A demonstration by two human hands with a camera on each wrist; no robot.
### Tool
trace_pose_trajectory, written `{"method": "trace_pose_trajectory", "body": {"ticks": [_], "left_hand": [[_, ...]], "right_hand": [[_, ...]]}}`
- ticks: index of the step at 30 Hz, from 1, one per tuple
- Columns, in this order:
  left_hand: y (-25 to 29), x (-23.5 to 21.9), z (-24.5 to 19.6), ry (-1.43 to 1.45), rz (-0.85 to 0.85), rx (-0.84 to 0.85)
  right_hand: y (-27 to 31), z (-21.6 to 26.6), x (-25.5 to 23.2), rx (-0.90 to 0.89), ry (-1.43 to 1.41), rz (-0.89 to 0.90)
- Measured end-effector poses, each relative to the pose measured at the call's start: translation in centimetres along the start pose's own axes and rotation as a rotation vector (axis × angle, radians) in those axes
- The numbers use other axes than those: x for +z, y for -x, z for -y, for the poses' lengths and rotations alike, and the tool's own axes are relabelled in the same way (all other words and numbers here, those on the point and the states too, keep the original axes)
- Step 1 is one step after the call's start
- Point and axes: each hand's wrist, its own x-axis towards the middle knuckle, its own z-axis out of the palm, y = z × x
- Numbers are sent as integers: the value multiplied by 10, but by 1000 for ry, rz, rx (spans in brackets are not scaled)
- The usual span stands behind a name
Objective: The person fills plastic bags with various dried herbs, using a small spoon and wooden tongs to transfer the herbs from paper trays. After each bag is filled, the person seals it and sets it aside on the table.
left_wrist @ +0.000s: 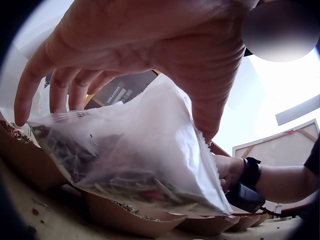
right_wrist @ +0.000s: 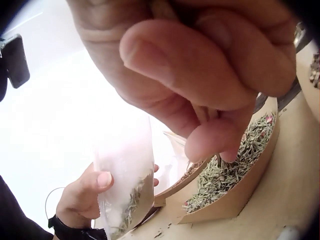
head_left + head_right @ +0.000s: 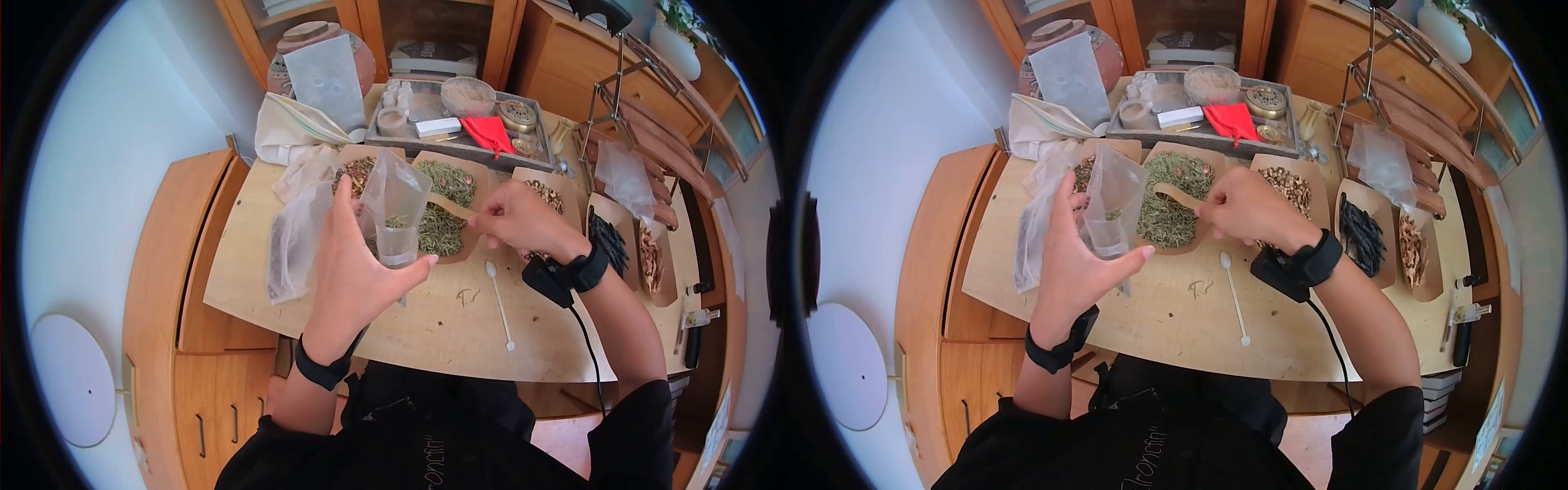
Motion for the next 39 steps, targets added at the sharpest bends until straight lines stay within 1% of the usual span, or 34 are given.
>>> {"method": "trace_pose_trajectory", "body": {"ticks": [2,5,8,12,15,17,18,20,21,23,24,26,27,29,30,32,35,39], "left_hand": [[0,1,0,15,7,-12],[-1,1,-1,-4,4,-10],[-2,1,-3,-1,5,-15],[-3,2,-2,-7,10,-20],[-3,3,-1,21,-4,-8],[-2,2,-1,3,-1,-9],[-2,1,-2,2,-1,-11],[-1,0,-3,-21,-3,-5],[-1,0,-2,-21,-2,-6],[0,1,1,1,-44,11],[0,1,0,1,-42,12],[-1,1,0,-25,-45,21],[-1,0,0,-26,-47,20],[-1,-1,1,-39,-46,36],[-1,-2,1,-39,-48,34],[0,-2,2,-37,-47,33],[0,-1,4,-30,-52,45],[0,-3,-2,-33,-40,27]], "right_hand": [[6,-1,-4,30,-90,-38],[14,2,-15,47,-67,-55],[24,9,-26,6,-90,-84],[31,17,-35,20,-67,-96],[26,11,-27,-3,-4,-85],[23,5,-17,-31,140,-84],[23,2,-13,-31,140,-81],[23,-3,-6,-265,379,-191],[25,-3,-2,-264,378,-190],[26,1,7,-421,508,-290],[26,1,10,-419,507,-291],[25,0,16,-457,653,-265],[25,0,16,-459,653,-265],[25,1,17,-431,780,-282],[24,-1,16,-433,781,-280],[21,-10,12,-399,823,-338],[25,-9,4,-366,837,-361],[28,-9,-1,-328,835,-349]]}}
